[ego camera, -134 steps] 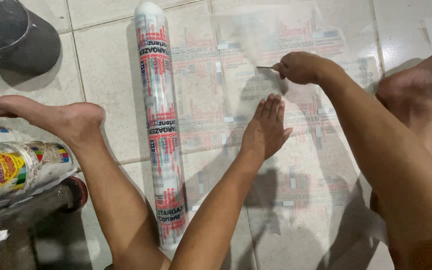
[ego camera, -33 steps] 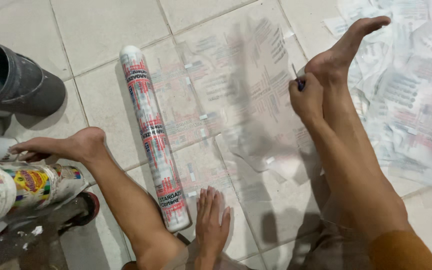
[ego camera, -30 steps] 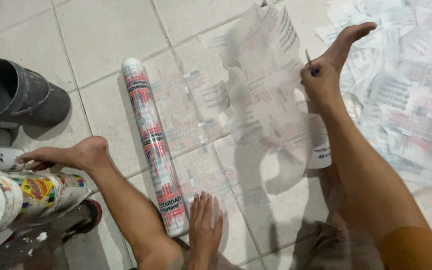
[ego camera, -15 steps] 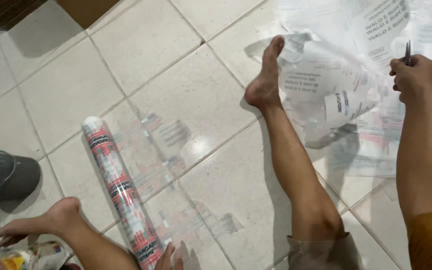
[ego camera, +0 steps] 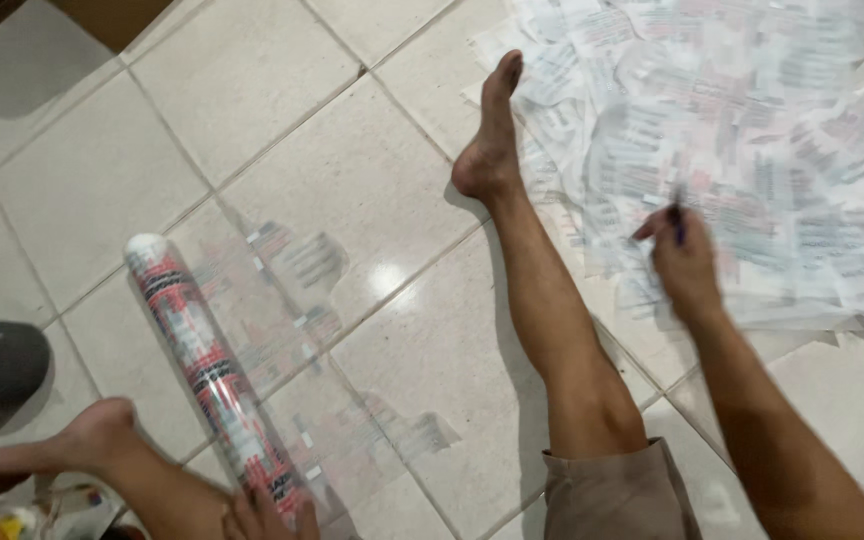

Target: The person sits on a tiled floor and uses a utility knife to cut a roll of plastic wrap. They unroll the plastic, hold it down with their foot, and slice through it to create separate sheets.

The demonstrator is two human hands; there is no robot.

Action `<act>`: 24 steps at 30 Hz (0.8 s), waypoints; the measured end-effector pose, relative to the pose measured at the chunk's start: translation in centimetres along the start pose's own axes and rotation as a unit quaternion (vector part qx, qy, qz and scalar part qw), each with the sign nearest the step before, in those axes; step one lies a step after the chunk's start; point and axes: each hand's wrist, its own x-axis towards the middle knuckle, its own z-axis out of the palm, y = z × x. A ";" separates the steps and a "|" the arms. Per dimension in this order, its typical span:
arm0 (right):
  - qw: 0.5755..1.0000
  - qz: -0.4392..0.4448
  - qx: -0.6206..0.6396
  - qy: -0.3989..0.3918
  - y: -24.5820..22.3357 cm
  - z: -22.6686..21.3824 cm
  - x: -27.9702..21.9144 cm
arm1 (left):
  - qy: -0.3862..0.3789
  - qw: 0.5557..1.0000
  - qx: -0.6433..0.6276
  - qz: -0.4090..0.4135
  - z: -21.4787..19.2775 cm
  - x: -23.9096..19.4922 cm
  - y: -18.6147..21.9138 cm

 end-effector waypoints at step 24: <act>0.958 -0.009 -0.054 -0.281 5.0 14.9 -12.8 | -0.252 0.947 0.007 -0.200 -8.4 4.1 3.7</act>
